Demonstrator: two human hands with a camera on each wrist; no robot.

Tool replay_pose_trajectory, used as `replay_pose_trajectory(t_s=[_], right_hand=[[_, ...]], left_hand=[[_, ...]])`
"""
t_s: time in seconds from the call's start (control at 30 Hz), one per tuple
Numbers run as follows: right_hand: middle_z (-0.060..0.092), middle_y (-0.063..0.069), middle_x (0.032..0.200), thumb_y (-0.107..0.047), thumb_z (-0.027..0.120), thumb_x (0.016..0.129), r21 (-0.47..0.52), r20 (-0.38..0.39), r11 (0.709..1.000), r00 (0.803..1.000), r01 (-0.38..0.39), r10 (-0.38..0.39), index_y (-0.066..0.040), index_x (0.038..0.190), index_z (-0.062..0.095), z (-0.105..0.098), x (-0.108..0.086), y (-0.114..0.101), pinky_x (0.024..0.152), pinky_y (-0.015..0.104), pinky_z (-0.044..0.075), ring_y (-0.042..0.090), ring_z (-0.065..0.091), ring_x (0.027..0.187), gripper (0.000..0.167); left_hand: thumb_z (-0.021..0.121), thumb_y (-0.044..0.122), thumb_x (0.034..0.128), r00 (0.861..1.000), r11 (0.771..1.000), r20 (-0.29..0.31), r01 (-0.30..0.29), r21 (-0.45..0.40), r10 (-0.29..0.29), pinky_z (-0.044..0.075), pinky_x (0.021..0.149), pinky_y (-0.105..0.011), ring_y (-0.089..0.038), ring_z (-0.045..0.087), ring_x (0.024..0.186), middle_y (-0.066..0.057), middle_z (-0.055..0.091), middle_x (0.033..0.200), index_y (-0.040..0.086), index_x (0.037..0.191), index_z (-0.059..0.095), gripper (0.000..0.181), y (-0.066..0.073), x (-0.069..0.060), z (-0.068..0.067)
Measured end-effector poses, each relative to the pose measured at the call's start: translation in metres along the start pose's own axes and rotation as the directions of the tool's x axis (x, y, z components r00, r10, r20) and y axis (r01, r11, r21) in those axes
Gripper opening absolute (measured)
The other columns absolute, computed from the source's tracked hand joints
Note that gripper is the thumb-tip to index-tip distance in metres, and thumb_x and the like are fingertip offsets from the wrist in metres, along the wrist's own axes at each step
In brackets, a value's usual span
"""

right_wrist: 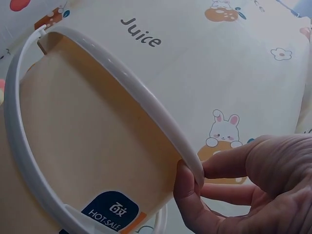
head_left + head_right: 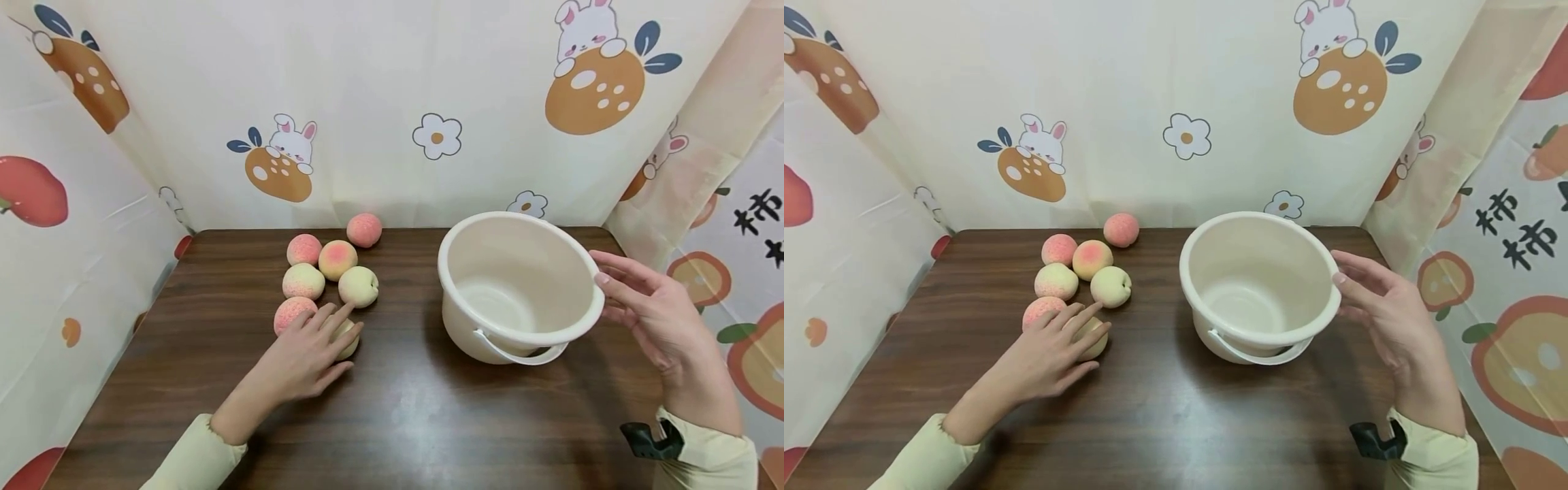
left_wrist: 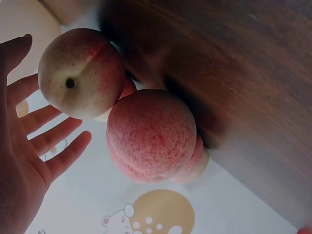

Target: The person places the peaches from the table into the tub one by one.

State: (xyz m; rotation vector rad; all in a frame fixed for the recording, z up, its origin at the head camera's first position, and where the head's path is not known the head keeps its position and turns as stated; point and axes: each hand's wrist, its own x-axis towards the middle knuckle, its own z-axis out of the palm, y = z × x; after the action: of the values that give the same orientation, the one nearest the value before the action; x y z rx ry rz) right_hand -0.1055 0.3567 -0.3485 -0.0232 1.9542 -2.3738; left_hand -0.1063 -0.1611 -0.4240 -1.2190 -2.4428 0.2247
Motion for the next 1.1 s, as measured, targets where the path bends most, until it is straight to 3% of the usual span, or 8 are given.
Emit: replay_pose_trajectory(t_s=[0.3,0.53,0.67,0.97,1.1], right_hand=[[0.075,0.001,0.122,0.007,0.051,0.104,-0.011,0.073,1.000,0.997,0.011,-0.010,-0.008,0.143,0.063,-0.002,-0.002,-0.003,0.076,0.032,0.064,0.013,0.077,0.100,0.043],[0.074,0.001,0.120,0.006,0.054,0.103,-0.104,0.068,0.995,0.998,-0.004,0.011,-0.008,0.144,0.062,-0.001,-0.006,-0.004,0.077,0.032,0.064,0.012,0.076,0.100,0.044],[0.073,0.000,0.125,0.006,0.053,0.103,-0.125,0.107,0.992,0.994,0.002,0.012,-0.008,0.144,0.061,-0.001,-0.007,-0.004,0.077,0.032,0.064,0.012,0.075,0.103,0.044],[0.072,-0.003,0.131,0.002,0.056,0.103,-0.272,0.079,0.962,0.996,-0.011,0.034,-0.003,0.145,0.057,0.005,-0.012,-0.008,0.078,0.032,0.064,0.009,0.074,0.106,0.042],[0.072,-0.005,0.130,0.002,0.055,0.104,-0.272,0.115,0.962,0.992,-0.020,0.054,-0.005,0.145,0.058,0.004,-0.012,-0.007,0.080,0.033,0.064,0.009,0.073,0.107,0.042]], left_hand=[[0.073,0.054,0.0906,1.000,1.000,0.022,-0.011,-0.026,0.012,0.055,0.083,-0.044,-0.032,0.060,0.119,-0.015,0.059,0.149,0.015,0.138,0.064,0.062,-0.001,0.004,0.008],[0.076,0.043,0.0899,0.999,0.999,0.037,-0.025,-0.049,0.026,0.053,0.076,-0.041,-0.031,0.060,0.112,-0.011,0.064,0.129,0.013,0.137,0.063,0.057,-0.002,0.007,0.012],[0.074,0.041,0.0910,0.999,0.999,0.037,-0.023,-0.048,0.024,0.052,0.073,-0.040,-0.030,0.059,0.108,-0.008,0.063,0.122,0.014,0.134,0.063,0.052,-0.003,0.009,0.012],[0.073,0.037,0.0879,0.999,0.999,-0.009,-0.041,-0.024,0.041,0.049,0.069,-0.039,-0.030,0.059,0.103,-0.008,0.064,0.116,0.013,0.128,0.064,0.048,-0.003,0.012,0.016],[0.070,0.034,0.0868,0.997,0.997,-0.044,-0.062,-0.039,0.060,0.047,0.067,-0.038,-0.030,0.059,0.100,-0.007,0.063,0.111,0.012,0.122,0.064,0.042,-0.003,0.016,0.016]])
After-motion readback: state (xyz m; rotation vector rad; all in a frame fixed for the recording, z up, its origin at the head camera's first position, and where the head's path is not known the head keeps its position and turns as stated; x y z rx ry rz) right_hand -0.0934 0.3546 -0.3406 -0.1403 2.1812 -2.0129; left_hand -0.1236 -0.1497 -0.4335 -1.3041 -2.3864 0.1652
